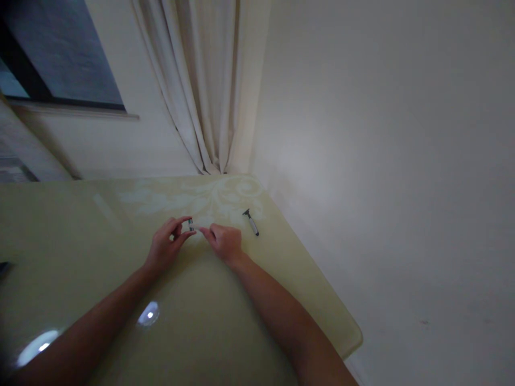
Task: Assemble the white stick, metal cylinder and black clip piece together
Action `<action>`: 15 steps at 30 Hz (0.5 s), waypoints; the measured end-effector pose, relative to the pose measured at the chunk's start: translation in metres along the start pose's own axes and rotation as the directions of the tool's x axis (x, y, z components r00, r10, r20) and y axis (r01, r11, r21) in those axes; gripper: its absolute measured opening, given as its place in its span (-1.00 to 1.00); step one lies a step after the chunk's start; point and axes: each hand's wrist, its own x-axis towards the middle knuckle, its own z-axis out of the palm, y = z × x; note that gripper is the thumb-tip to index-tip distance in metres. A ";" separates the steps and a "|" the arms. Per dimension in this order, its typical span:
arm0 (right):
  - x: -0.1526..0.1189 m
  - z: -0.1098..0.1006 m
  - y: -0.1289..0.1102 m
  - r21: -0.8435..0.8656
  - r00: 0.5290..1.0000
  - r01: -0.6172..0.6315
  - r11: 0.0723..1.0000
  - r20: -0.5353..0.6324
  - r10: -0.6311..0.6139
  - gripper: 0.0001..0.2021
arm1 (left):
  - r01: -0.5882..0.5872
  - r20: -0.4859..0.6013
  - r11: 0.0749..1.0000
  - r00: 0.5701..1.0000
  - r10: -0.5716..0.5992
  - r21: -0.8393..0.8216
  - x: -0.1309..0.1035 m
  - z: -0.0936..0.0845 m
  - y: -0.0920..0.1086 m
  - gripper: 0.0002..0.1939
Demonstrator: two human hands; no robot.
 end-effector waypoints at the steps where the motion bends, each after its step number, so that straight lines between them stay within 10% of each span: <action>1: 0.000 0.000 0.000 -0.006 1.000 -0.023 1.000 -0.014 0.023 -0.31 | 0.000 0.000 1.000 1.000 0.000 0.002 0.000 0.000 0.000 -0.69; 15: -0.001 0.000 -0.001 -0.006 0.998 0.057 0.998 -0.013 -0.057 -0.35 | -0.030 0.042 0.999 0.999 0.029 0.019 -0.001 0.001 0.000 -0.68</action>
